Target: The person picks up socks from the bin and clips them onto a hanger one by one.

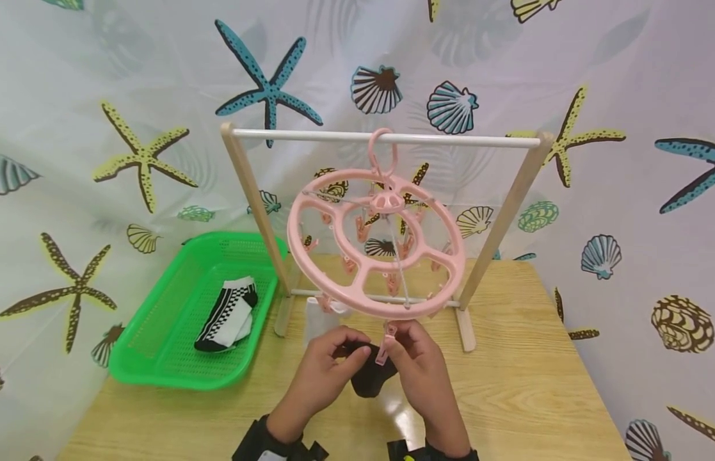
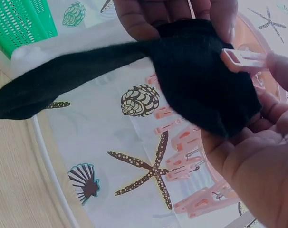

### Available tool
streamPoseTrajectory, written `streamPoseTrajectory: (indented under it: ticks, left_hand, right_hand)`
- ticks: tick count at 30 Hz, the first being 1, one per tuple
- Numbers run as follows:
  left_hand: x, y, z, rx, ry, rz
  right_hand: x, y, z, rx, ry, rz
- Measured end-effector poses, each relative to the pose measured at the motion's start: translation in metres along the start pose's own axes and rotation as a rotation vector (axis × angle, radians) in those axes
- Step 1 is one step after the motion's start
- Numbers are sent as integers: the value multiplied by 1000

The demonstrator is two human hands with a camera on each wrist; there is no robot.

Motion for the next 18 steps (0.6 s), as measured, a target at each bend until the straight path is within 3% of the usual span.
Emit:
streamPoseTrajectory:
  ticks: [3,9,12,15,18]
  left_hand:
    - [1,0,1,-5,-11,-5]
    - [-3,2,8,-30,-64,9]
    - [-14,4,14,-64,-138,-39]
    - [-33,4,20,-98,-226,-188]
    - [-56,1,23,-124,-341,-402]
  right_hand:
    - [1,1,-2,48,-10,27]
    - [-1,0,-4,29,-13,3]
    - [-1,0,-4,23,-4,-2]
    - [-1,0,-5,25,-4,-10]
    - [-2,0,-6,27,0,-21]
Point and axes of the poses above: each hand's wrist, its own y-axis away from the middle knuckle, its own z-axis out of the back of the hand, x = y × z, the point moved 5 cm from there along -y, towards the middle knuckle, and after that the axes turned 2 degrees about x, right-handed, at the moved point
